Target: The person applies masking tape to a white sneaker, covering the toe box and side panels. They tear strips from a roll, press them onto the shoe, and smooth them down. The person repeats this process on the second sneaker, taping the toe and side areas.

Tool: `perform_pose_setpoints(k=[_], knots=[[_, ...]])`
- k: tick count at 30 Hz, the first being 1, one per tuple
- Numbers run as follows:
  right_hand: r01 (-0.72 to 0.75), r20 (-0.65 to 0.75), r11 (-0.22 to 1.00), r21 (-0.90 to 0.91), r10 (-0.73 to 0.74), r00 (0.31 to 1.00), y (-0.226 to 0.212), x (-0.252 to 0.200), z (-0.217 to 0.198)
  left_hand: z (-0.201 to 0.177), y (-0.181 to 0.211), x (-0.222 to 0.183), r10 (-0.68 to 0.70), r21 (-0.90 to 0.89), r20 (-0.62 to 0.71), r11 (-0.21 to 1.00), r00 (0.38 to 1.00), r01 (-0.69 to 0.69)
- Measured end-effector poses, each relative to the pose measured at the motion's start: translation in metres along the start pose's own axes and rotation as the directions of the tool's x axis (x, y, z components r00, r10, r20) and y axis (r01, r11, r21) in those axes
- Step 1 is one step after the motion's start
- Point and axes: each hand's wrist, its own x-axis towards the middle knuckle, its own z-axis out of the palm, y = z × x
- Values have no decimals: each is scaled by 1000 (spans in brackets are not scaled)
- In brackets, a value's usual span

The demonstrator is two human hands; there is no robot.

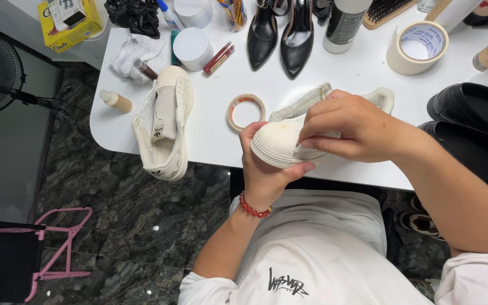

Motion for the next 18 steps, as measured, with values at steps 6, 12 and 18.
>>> perform_pose_setpoints(k=[6, 12, 18], knots=[[63, -251, 915, -398, -175, 952, -48, -15, 2, -8, -21, -6, 104, -128, 97, 988, 990, -92], [124, -754, 936, 329, 182, 632, -34, -124, 89, -13, -53, -4, 446, -11, 116, 894, 888, -448], [-249, -651, 862, -442, -117, 750, -81, -60, 55, -1, -27, -3, 489, 137, 95, 856, 867, -498]])
